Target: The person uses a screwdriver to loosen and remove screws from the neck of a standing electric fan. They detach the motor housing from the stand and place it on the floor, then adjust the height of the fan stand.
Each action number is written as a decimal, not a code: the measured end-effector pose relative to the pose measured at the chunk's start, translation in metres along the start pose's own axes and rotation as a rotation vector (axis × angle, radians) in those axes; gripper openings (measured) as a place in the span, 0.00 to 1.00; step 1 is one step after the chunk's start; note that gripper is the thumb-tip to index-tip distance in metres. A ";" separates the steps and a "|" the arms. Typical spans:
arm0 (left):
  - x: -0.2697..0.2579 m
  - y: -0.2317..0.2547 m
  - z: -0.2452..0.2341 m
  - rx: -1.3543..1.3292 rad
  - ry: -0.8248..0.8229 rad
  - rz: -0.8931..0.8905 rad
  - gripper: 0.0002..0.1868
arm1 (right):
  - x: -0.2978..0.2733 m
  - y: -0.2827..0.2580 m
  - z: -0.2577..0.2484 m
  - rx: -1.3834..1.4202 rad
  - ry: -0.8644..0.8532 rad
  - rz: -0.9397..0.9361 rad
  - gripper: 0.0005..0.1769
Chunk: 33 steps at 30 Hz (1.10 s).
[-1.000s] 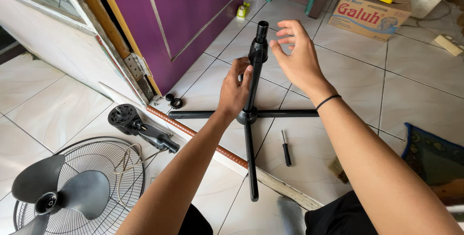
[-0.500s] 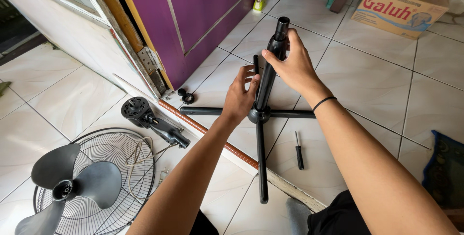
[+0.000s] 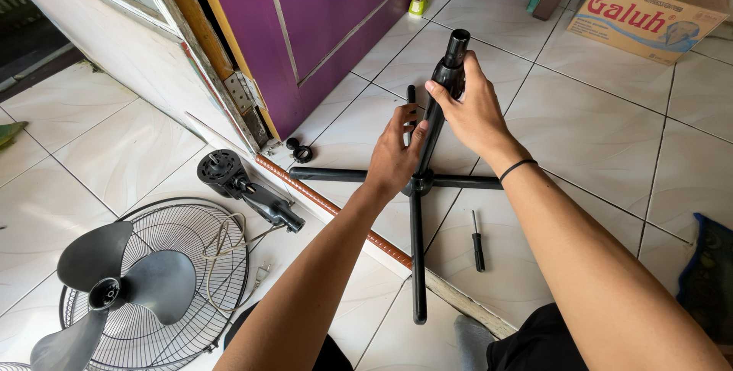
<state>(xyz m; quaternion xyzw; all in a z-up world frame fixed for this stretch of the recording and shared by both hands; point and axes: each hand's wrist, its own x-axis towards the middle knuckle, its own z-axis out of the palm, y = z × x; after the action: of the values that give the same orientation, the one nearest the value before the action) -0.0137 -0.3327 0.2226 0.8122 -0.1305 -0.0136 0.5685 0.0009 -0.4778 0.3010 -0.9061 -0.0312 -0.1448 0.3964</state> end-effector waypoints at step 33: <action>0.003 -0.019 -0.011 0.162 -0.001 0.019 0.24 | -0.007 -0.017 0.031 0.251 -0.012 -0.118 0.19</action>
<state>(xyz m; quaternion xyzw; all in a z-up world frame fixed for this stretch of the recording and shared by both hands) -0.0051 -0.3173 0.2097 0.8541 -0.1392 0.0022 0.5011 -0.0016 -0.4430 0.2910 -0.8467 -0.1048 -0.1576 0.4973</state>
